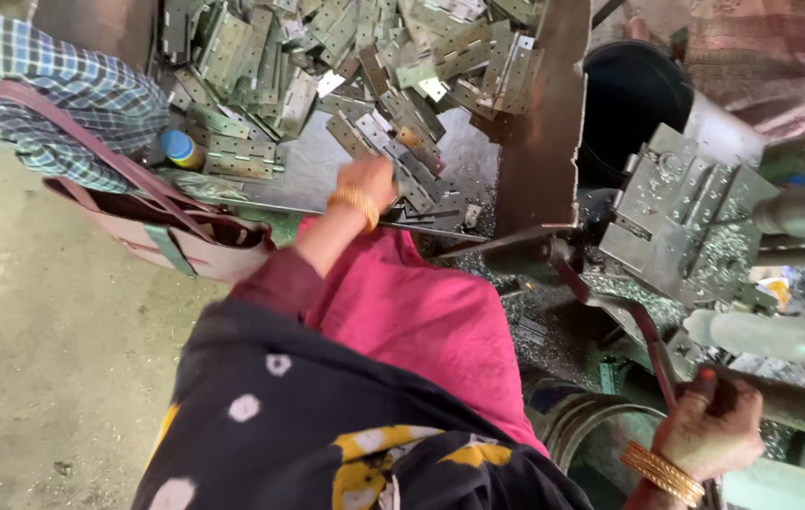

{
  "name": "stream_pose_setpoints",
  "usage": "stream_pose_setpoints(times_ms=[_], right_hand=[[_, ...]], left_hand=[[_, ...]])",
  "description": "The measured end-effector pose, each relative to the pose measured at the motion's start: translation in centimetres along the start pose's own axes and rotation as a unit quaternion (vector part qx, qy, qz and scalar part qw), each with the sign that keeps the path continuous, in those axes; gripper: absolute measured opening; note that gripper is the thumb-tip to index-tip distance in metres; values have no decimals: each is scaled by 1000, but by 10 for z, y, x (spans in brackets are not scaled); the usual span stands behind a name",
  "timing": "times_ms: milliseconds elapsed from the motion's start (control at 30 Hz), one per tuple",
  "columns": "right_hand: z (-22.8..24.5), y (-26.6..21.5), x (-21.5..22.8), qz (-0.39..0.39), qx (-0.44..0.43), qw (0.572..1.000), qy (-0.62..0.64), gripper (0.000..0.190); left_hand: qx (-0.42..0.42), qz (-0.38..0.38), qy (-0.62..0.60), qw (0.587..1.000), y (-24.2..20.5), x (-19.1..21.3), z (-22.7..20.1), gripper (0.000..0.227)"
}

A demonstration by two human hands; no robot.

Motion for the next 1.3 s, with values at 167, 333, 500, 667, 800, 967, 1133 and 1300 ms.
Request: stream_pose_setpoints(times_ms=[167, 333, 500, 667, 800, 967, 1133, 1300], right_hand=[[-4, -4, 2, 7, 51, 997, -51, 7], [-6, -2, 0, 13, 11, 998, -59, 8], [-4, -4, 2, 23, 35, 997, -57, 8], [-4, -6, 4, 12, 42, 998, -40, 7], [-17, -6, -1, 10, 43, 997, -59, 10], [-23, -2, -8, 3, 73, 995, -62, 6], [-2, -2, 1, 13, 77, 996, -53, 7], [30, 3, 10, 31, 48, 996, -63, 10]], left_hand=[[-146, -122, 60, 980, 94, 1, -19, 36], [-128, -70, 77, 986, 98, -13, -29, 33], [-108, -45, 3, 993, 16, -3, -41, 32], [-50, 39, -85, 994, 0, 3, -10, 29], [-78, -192, 71, 976, 18, 12, 48, 61], [-65, -115, 54, 990, 4, 7, 80, 40], [-84, -118, 29, 989, -18, -4, 17, 30], [-227, -79, 48, 969, -15, -59, -64, 24]])
Point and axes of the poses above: each hand's wrist, its own y-axis towards the middle knuckle, its own x-axis out of the back of the hand, z = x × y, the point moved 2 cm from there along y, towards the middle knuckle, and after that the axes turned 15 degrees about -z, right-handed, at the moved point
